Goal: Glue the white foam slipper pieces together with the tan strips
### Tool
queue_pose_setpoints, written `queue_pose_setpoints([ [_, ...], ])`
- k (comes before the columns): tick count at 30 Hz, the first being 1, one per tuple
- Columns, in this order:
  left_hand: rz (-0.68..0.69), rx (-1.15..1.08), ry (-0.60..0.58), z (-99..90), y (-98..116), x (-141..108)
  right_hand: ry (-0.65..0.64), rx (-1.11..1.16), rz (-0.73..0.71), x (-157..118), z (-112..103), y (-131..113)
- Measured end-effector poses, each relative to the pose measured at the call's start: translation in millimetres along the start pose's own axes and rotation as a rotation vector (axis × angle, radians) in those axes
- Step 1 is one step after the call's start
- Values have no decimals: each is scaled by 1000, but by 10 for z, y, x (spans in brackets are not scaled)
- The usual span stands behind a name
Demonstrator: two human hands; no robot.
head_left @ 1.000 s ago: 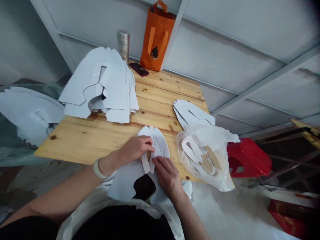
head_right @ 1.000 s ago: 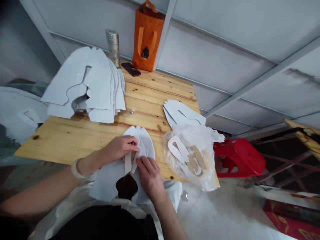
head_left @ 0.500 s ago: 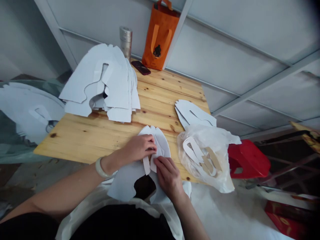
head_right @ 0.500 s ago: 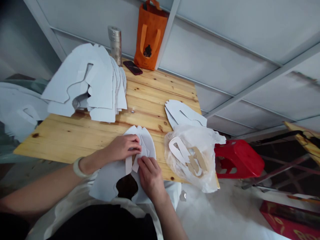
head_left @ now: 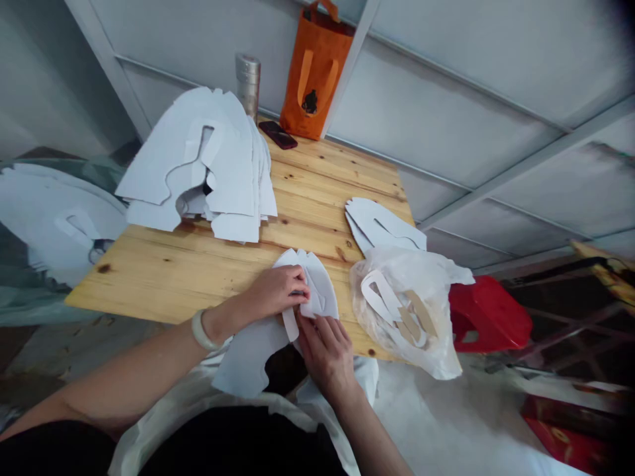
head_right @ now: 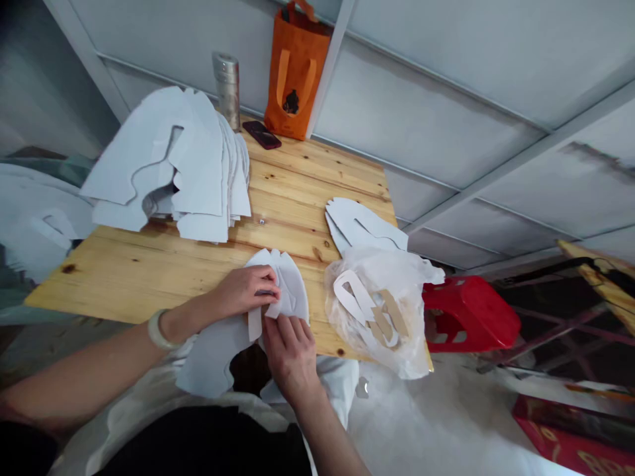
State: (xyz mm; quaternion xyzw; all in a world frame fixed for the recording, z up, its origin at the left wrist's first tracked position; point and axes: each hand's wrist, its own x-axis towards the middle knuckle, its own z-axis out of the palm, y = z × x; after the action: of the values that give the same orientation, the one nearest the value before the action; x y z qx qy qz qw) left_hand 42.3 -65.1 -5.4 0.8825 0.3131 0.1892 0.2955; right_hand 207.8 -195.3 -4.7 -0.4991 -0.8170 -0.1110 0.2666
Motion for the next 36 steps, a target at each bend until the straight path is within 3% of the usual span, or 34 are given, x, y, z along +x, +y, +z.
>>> queue_pose_setpoints([
  [5, -18, -7, -25, -3, -12, 10, -22, 7, -37, -7, 44, 12],
  [11, -24, 14, -16, -11, 7, 13, 88, -6, -52, -192, 7, -98],
  [16, -29, 5, 0, -7, 19, 2, 63, 37, -62, -326, -38, -238],
  [32, 47, 45, 65, 16, -4, -47, 21, 91, -65, -407, -117, -490],
  [36, 51, 40, 67, 20, -24, -47, 87, 66, 33, -417, -61, -463],
])
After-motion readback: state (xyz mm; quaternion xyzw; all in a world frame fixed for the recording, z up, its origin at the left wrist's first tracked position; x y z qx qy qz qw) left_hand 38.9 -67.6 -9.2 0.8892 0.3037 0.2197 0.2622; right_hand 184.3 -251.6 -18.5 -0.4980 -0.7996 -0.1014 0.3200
